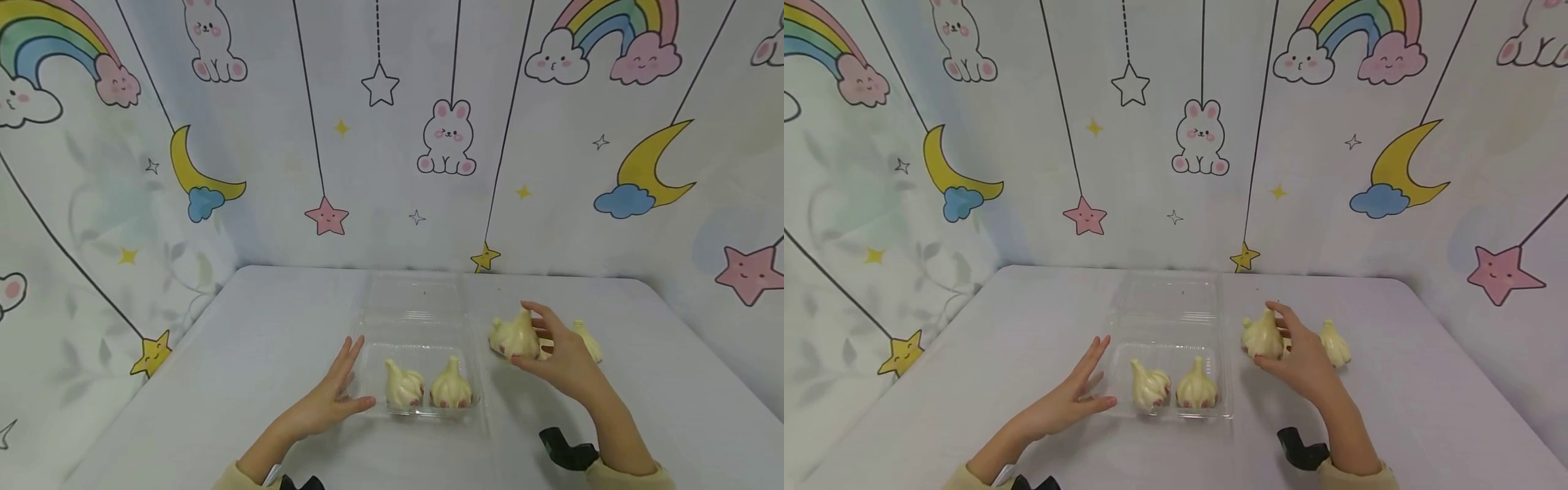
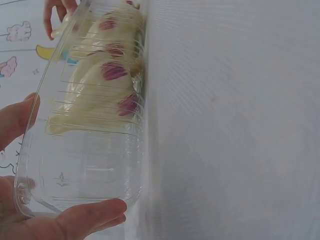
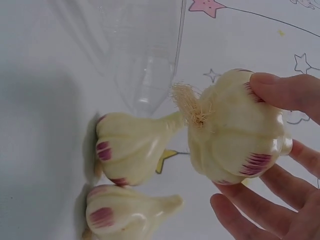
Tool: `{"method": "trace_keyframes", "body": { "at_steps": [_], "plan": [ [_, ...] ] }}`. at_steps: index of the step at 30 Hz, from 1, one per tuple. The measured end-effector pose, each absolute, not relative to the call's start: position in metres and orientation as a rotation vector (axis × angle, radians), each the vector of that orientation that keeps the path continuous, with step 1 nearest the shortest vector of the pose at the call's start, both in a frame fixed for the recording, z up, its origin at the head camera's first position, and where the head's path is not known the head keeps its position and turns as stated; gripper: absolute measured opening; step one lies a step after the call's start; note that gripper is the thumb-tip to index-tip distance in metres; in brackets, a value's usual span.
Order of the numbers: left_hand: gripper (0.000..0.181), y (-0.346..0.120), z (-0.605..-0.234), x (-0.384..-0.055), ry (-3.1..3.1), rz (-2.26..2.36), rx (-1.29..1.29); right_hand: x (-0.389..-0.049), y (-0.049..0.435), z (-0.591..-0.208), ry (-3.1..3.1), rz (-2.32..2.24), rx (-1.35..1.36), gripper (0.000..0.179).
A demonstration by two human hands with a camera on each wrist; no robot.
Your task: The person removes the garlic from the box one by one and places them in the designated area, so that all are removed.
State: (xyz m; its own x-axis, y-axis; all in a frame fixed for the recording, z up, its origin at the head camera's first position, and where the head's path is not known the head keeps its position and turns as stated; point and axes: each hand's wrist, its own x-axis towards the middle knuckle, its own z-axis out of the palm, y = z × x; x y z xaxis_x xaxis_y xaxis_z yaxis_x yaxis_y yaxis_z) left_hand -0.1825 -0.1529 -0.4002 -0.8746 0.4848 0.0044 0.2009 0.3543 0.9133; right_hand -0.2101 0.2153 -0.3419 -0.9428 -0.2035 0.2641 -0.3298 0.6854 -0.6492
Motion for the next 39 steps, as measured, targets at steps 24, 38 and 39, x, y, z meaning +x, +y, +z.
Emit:
{"method": "trace_keyframes", "body": {
  "at_steps": [24,38,39],
  "plan": [
    [0.089,-0.152,-0.400,-0.181,2.357,1.533,0.608,-0.222,0.220,-0.369,-2.918,1.008,0.490,0.078],
    [0.090,-0.152,-0.402,-0.182,2.350,1.546,0.599,-0.226,0.216,-0.377,-2.913,0.972,0.546,0.078],
    [0.090,-0.152,-0.402,-0.182,2.350,1.546,0.599,-0.226,0.217,-0.378,-2.910,0.980,0.559,0.078]
  ]
}}
